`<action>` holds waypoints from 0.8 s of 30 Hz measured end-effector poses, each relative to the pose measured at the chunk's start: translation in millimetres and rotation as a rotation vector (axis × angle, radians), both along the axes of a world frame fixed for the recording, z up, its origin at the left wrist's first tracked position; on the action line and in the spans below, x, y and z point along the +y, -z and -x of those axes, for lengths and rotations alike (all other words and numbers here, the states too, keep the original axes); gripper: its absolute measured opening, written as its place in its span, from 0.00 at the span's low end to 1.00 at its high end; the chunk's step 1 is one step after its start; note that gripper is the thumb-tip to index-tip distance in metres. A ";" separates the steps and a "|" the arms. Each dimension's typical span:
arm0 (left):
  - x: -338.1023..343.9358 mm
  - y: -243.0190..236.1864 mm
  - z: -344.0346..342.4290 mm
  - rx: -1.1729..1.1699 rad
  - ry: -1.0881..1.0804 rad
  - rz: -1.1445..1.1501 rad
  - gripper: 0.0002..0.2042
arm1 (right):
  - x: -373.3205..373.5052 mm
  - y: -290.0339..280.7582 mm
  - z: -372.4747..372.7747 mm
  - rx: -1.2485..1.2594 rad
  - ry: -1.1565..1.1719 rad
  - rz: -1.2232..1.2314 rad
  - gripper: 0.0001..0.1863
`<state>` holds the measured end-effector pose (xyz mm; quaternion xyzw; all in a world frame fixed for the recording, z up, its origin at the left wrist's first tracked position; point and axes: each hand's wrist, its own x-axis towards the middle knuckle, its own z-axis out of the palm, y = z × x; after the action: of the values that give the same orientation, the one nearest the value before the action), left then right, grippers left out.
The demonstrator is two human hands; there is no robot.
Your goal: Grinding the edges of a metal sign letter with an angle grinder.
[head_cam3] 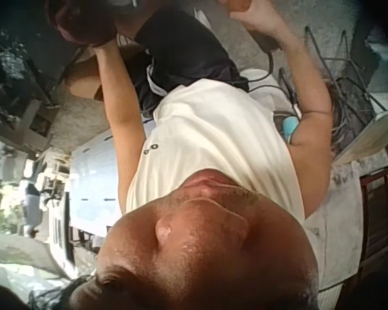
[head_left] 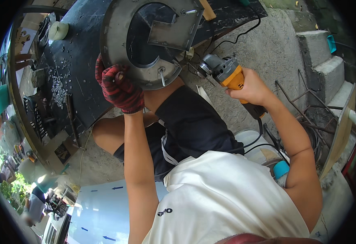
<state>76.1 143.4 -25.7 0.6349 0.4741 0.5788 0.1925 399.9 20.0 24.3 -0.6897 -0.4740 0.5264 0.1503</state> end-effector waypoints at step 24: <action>8.8 0.7 -1.0 -0.019 -0.016 0.030 0.05 | 9.4 -4.1 6.5 -0.021 -0.087 -0.047 0.20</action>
<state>77.1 152.1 -26.4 0.6226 0.4858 0.5793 0.2019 393.4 29.3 28.4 -0.6701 -0.5173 0.5139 0.1385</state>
